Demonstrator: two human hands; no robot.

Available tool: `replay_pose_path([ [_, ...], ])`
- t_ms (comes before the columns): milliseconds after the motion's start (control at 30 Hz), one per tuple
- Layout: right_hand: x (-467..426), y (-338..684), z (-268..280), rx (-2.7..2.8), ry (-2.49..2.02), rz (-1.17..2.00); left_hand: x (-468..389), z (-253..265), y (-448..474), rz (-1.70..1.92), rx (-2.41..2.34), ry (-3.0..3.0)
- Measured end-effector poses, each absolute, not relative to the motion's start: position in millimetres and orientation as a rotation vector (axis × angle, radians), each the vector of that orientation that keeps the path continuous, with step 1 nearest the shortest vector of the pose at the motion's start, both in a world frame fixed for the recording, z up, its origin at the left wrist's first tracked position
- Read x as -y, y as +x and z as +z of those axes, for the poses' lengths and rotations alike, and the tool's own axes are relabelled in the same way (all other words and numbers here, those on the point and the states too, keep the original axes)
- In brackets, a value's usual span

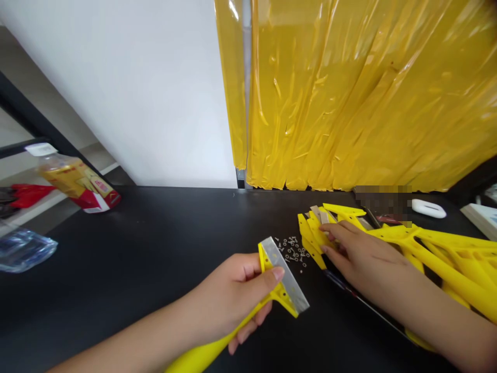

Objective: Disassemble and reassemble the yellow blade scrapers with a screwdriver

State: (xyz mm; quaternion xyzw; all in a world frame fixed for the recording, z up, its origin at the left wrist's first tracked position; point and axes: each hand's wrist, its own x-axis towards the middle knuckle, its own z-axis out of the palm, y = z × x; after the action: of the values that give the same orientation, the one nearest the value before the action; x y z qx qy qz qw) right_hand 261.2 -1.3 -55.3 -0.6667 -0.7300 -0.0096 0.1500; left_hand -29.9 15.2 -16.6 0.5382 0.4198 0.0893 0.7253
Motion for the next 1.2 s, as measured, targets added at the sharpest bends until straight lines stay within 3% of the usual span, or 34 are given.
replay_pose_path([
  [267, -0.2, 272.9, -51.2, 1.970, -1.952, 0.228, -13.3, -10.3, -28.9, 0.188, -0.927, 1.233],
  [500, 2.6, 272.8, -28.2, 1.883, -1.898, 0.266, -11.7, -9.0, -28.7, 0.201, -0.934, 1.234],
  [800, 42.1, 225.2, -0.6, 1.577, -1.536, 1.205, -8.9, -13.5, -27.1, 0.247, -0.859, 1.174],
  [1200, 40.9, 209.4, -8.2, 1.460, -1.434, 1.417, -6.0, -11.0, -28.2, 0.307, -0.816, 1.146],
])
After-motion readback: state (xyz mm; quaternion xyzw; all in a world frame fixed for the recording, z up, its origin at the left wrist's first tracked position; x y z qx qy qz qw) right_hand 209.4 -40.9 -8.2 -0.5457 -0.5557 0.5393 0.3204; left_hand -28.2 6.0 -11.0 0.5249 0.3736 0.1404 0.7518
